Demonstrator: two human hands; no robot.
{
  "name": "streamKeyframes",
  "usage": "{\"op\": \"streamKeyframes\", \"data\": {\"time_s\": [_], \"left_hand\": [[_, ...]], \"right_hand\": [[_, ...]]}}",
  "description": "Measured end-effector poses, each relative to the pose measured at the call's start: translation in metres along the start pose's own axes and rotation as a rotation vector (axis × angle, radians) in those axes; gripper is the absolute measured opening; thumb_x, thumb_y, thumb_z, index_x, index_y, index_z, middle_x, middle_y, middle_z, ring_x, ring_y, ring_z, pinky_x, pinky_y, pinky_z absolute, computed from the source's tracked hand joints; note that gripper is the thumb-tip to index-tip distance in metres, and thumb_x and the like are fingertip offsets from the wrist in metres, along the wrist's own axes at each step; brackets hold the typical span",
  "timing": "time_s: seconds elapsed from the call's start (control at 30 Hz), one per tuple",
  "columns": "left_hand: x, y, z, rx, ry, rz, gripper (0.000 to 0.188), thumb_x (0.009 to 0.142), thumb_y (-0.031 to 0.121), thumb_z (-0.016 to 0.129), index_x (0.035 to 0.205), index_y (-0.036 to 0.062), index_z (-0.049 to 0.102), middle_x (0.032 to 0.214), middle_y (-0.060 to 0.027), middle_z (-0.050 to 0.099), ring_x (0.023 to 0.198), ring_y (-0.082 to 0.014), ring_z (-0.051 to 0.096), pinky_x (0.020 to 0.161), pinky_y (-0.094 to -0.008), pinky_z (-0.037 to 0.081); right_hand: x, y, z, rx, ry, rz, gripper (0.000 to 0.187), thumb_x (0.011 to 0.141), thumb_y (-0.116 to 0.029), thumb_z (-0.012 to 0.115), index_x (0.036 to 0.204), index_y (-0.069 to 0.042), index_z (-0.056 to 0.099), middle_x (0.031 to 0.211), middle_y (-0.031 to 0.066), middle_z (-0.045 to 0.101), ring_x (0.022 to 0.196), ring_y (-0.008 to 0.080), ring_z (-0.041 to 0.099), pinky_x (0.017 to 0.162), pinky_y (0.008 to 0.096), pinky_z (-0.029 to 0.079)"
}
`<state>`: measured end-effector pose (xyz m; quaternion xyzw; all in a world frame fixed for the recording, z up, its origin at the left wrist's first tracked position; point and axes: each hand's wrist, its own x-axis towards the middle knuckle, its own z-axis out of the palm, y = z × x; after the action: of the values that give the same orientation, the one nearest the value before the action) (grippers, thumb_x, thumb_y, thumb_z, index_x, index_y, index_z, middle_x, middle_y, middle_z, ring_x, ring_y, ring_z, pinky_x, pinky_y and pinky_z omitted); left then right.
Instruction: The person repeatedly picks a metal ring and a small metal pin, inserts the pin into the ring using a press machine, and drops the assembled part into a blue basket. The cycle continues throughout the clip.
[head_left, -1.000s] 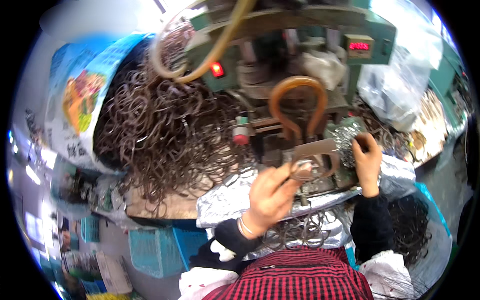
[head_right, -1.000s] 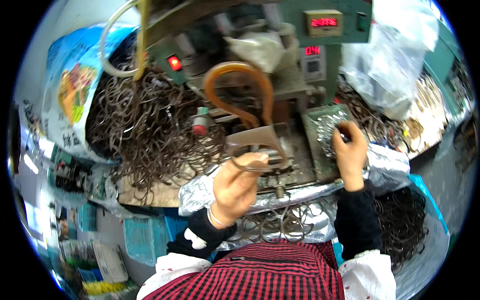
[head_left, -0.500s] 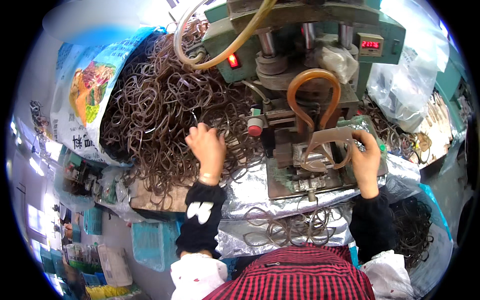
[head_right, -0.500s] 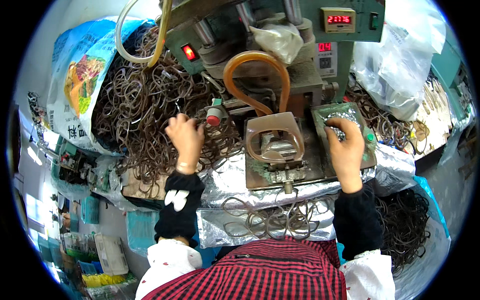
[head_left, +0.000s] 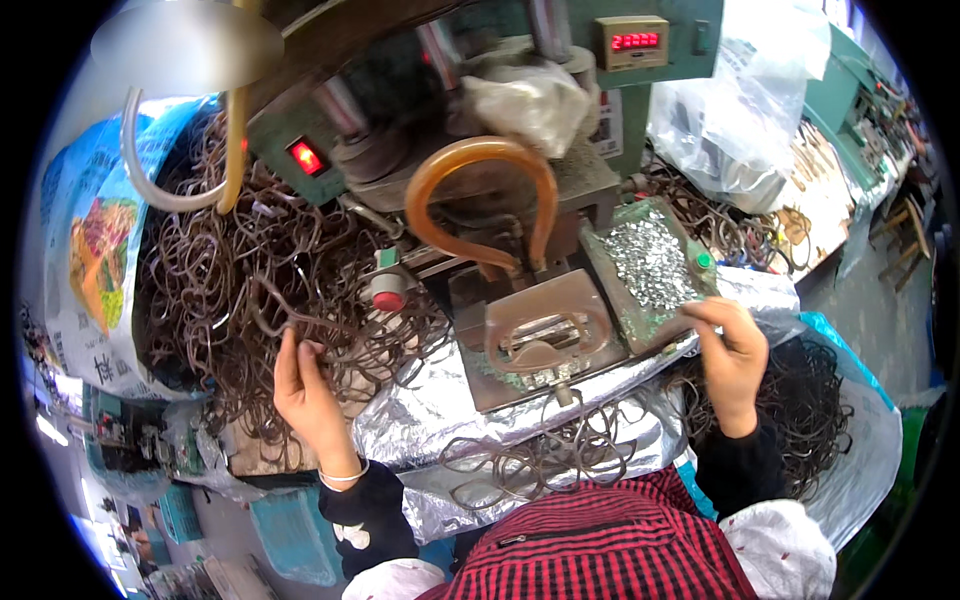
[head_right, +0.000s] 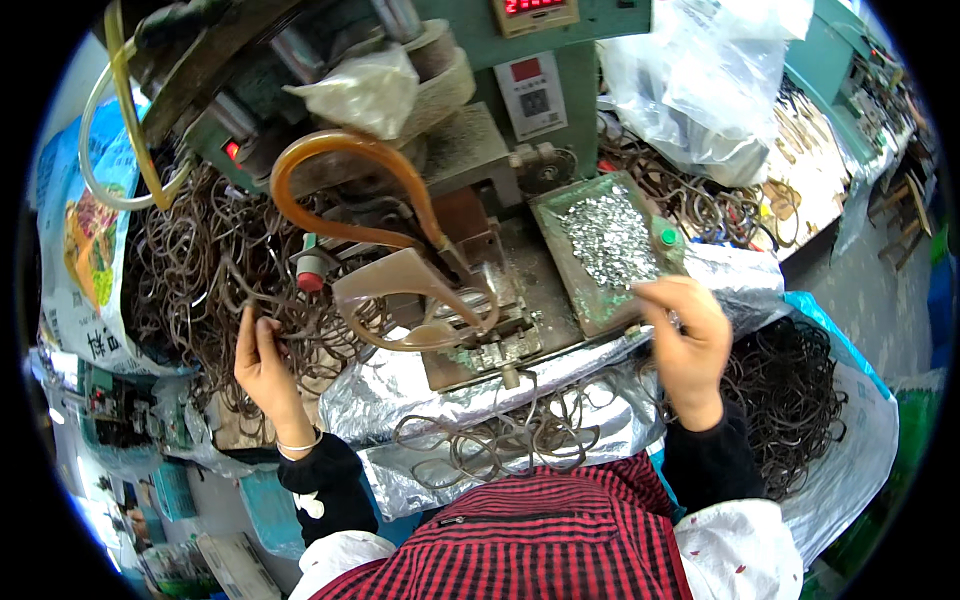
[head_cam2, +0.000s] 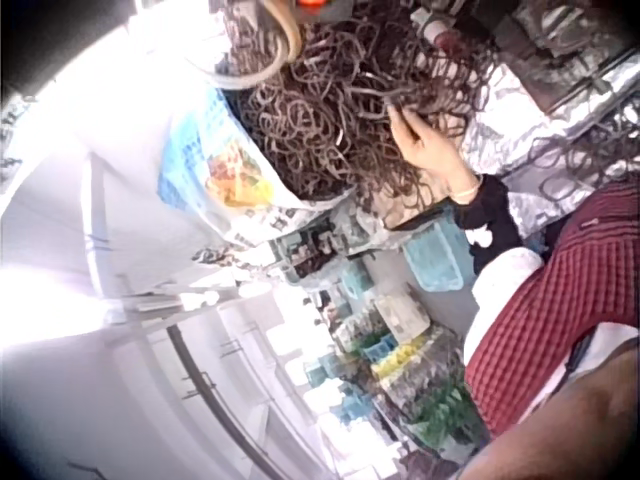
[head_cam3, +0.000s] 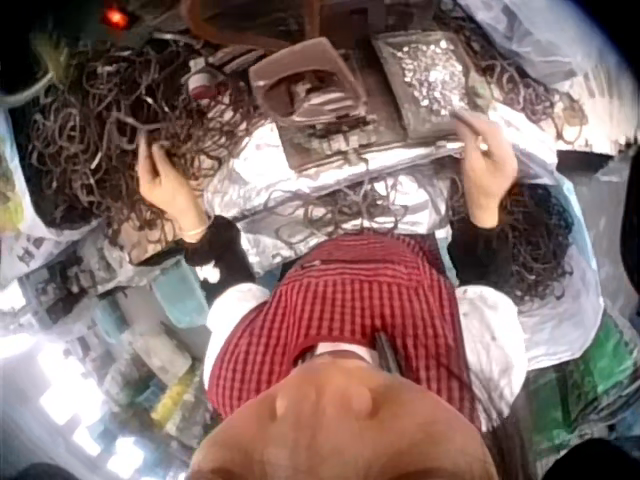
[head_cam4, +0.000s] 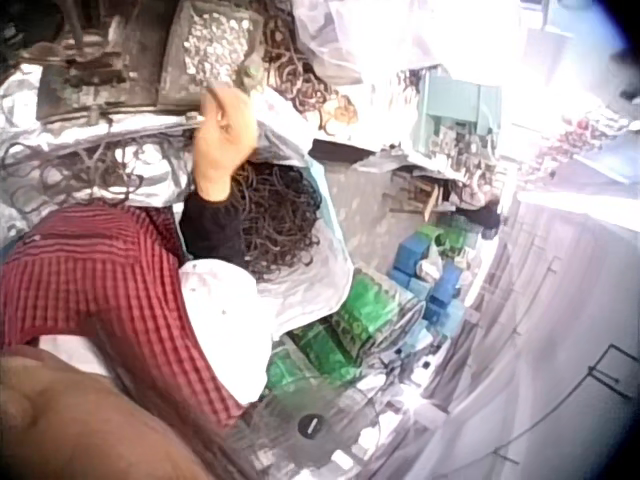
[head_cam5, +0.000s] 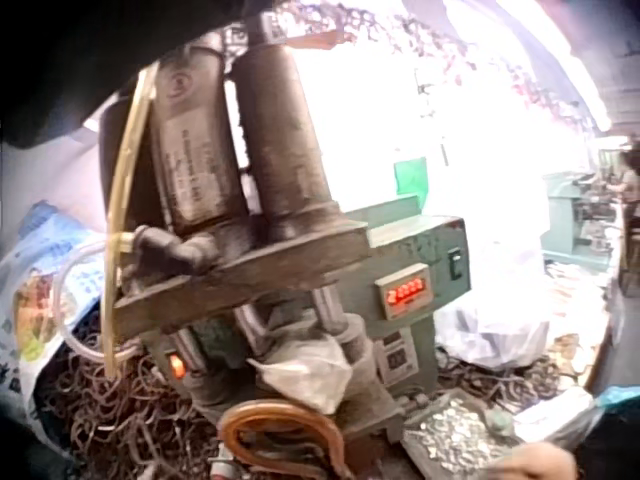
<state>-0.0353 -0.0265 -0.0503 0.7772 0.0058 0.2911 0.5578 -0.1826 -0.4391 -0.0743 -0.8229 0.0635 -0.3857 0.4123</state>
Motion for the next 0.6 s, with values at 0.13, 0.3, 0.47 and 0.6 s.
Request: {"op": "streamKeyframes", "data": {"time_s": [0.13, 0.3, 0.47, 0.6], "left_hand": [[-0.002, 0.012, 0.022, -0.040, 0.009, 0.268, 0.032, 0.098, -0.001, 0.056, 0.130, -0.0002, 0.063, 0.102, -0.0042, 0.068, 0.081, -0.0076, 0.059, 0.070, -0.0205, 0.047], [-0.043, -0.021, 0.056, -0.115, 0.017, 0.030, 0.028, 0.097, 0.001, 0.058, 0.125, -0.0019, 0.064, 0.093, -0.0035, 0.067, 0.070, -0.0052, 0.055, 0.059, -0.0194, 0.045], [-0.050, 0.001, 0.061, -0.196, 0.108, 0.140, 0.028, 0.099, 0.003, 0.057, 0.126, -0.0009, 0.062, 0.093, -0.0048, 0.068, 0.074, -0.0059, 0.058, 0.059, -0.0196, 0.046], [-0.035, 0.089, 0.072, -0.549, -0.034, 0.596, 0.025, 0.100, 0.001, 0.051, 0.123, -0.0012, 0.062, 0.083, -0.0112, 0.066, 0.069, -0.0124, 0.058, 0.057, -0.0202, 0.045]], "right_hand": [[0.052, -0.059, 0.063, 0.291, -0.137, -0.288, 0.021, 0.075, 0.003, 0.069, 0.095, -0.003, 0.072, 0.088, 0.0116, 0.070, 0.083, 0.0287, 0.066, 0.074, 0.0363, 0.051], [0.050, -0.055, 0.113, 0.749, -0.109, 0.238, 0.025, 0.082, 0.002, 0.068, 0.107, 0.001, 0.062, 0.093, 0.0076, 0.069, 0.090, 0.0160, 0.067, 0.080, 0.0281, 0.051], [0.045, -0.067, 0.105, 0.873, -0.194, 0.414, 0.038, 0.085, 0.003, 0.068, 0.120, 0.003, 0.054, 0.091, 0.0036, 0.067, 0.091, 0.0080, 0.062, 0.081, 0.0237, 0.049], [0.049, -0.081, 0.098, 0.962, -0.278, 0.475, 0.041, 0.084, 0.004, 0.068, 0.122, 0.003, 0.053, 0.088, 0.0010, 0.066, 0.087, 0.0068, 0.059, 0.081, 0.0226, 0.047]]}}
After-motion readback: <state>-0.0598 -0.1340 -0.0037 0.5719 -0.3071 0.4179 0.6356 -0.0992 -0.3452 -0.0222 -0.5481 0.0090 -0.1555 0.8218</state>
